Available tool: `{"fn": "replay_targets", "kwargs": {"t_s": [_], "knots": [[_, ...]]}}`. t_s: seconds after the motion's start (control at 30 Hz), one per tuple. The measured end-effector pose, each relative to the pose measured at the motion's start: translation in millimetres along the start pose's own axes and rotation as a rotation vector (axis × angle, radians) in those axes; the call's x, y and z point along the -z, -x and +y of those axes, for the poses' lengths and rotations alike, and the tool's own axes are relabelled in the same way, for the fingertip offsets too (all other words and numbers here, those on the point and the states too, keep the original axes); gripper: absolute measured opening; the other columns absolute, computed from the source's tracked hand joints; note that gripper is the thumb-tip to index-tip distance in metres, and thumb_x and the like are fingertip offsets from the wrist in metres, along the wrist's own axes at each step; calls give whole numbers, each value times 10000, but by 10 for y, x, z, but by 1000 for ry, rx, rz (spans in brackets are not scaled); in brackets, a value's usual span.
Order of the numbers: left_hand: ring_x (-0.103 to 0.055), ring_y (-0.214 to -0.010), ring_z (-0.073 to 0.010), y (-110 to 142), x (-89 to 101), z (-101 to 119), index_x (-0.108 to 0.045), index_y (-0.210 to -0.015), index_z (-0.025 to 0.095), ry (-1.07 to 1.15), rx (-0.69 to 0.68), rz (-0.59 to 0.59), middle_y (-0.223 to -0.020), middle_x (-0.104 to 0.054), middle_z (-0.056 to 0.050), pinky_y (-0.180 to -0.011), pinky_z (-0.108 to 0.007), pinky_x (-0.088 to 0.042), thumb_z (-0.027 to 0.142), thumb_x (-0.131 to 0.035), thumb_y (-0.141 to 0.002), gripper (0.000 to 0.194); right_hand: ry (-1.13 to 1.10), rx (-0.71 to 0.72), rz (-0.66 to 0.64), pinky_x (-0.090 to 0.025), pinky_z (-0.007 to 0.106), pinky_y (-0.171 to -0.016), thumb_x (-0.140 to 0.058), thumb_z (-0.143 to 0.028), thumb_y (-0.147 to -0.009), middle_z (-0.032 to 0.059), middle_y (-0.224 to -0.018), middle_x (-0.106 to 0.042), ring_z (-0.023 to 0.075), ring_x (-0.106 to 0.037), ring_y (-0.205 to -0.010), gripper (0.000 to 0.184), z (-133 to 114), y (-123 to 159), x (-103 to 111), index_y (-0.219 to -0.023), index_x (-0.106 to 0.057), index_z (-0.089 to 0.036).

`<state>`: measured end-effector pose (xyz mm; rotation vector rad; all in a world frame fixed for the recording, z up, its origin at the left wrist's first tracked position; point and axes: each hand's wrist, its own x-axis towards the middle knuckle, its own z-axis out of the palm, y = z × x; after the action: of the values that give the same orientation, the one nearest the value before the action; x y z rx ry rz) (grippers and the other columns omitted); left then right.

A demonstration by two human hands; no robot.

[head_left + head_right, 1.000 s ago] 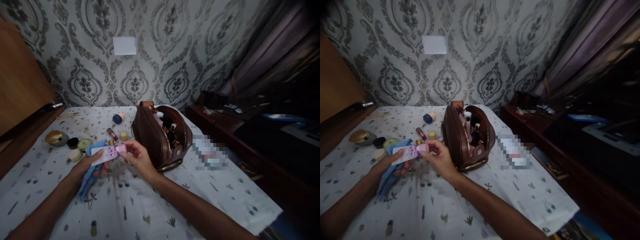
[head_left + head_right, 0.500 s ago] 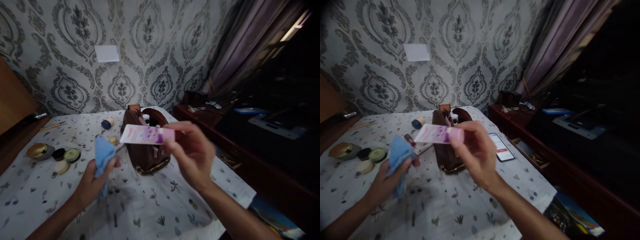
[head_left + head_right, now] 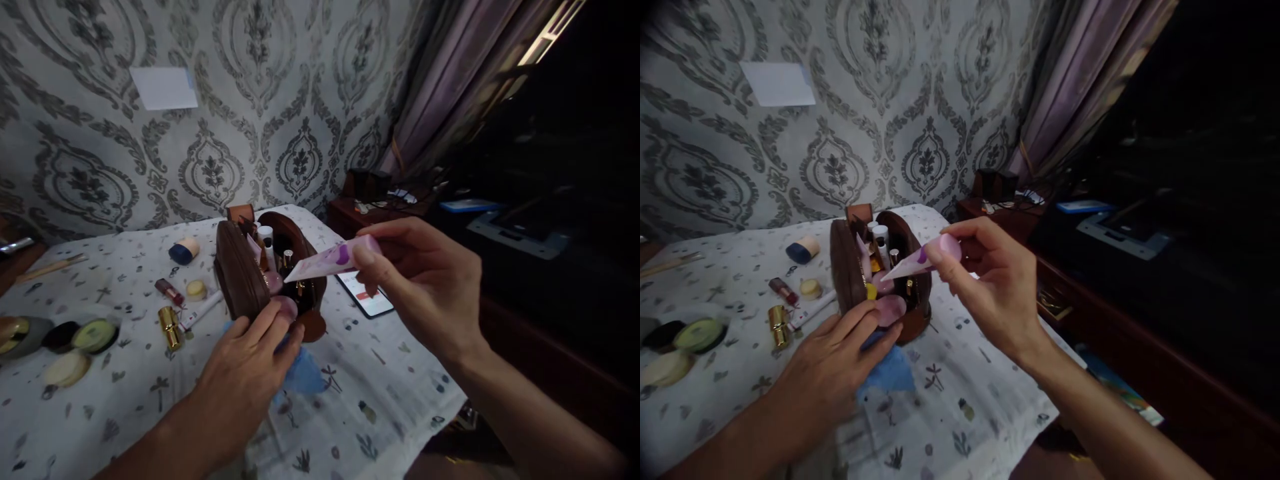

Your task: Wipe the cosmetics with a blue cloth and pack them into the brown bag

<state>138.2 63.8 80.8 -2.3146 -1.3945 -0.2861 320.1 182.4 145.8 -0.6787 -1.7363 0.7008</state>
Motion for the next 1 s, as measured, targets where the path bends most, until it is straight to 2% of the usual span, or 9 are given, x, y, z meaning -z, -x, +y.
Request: {"fn": "replay_targets", "kwargs": {"t_s": [0.13,0.23,0.37,0.53,0.63,0.73,0.8,0.9,1.0], "knots": [[-531,-1213,-307,35,-66,-22,-636,-1209,157,-40,-20,91,-1135,-677,-156,-774,-358,-479,175,-481,-865,378,149,39,-135,-437,246,-500,-721,-475,-829,11,-725,-643,138,-585,-610,278,93,-24,-23,-838,-653,-205],[-517,-1227,-309,36,-127,-32,-645,-1184,154,-40,-21,144,-1124,-679,-162,-771,-353,-466,167,-441,-888,360,251,85,-242,-423,241,-529,-684,-458,-866,6,-705,-624,129,-559,-610,259,140,-37,-52,-830,-658,-202],[-527,-1224,-299,45,-163,-16,-654,-1168,173,14,-39,119,-1132,-693,-128,-783,-359,-485,189,-435,-897,349,330,120,-366,-394,235,-549,-657,-397,-897,2,-681,-586,112,-508,-593,260,170,-53,-105,-757,-627,-181],[-547,-1183,-305,-4,-173,97,-634,-1150,131,-29,-12,114,-1072,-703,-159,-638,-314,-499,181,-417,-892,341,362,139,-469,-345,225,-538,-659,-347,-898,-15,-664,-541,89,-455,-566,272,178,-125,-177,-700,-598,-170],[-588,-1075,-303,-102,-156,124,-626,-1065,139,-52,37,160,-920,-706,-156,-559,-289,-489,136,-410,-865,295,380,167,-521,-322,221,-538,-654,-326,-900,-26,-651,-521,81,-433,-561,299,178,-205,-213,-657,-575,-171],[-607,-850,-272,-185,-110,73,-606,-967,162,71,37,122,-750,-661,-95,-506,-294,-493,88,-438,-811,241,423,170,-630,-296,222,-539,-663,-262,-886,-35,-634,-500,77,-415,-558,278,192,-247,-260,-642,-570,-168],[-594,-797,-258,-196,-86,18,-592,-941,172,190,23,80,-742,-648,-74,-533,-314,-530,70,-443,-782,240,458,162,-710,-283,226,-541,-677,-200,-862,-38,-638,-497,77,-406,-555,214,215,-229,-296,-669,-592,-167],[-606,-925,-259,-156,-87,-43,-588,-1005,166,303,4,74,-824,-680,-78,-668,-337,-589,51,-428,-778,301,502,166,-761,-279,230,-544,-677,-176,-860,-28,-688,-519,81,-409,-562,106,251,-154,-329,-762,-638,-174],[-601,-1039,-258,-112,-117,-59,-591,-1039,162,316,-20,89,-866,-696,-83,-738,-340,-600,27,-411,-785,340,550,181,-768,-274,235,-542,-662,-230,-896,-21,-717,-526,88,-414,-566,60,259,-90,-321,-854,-657,-187]]}}
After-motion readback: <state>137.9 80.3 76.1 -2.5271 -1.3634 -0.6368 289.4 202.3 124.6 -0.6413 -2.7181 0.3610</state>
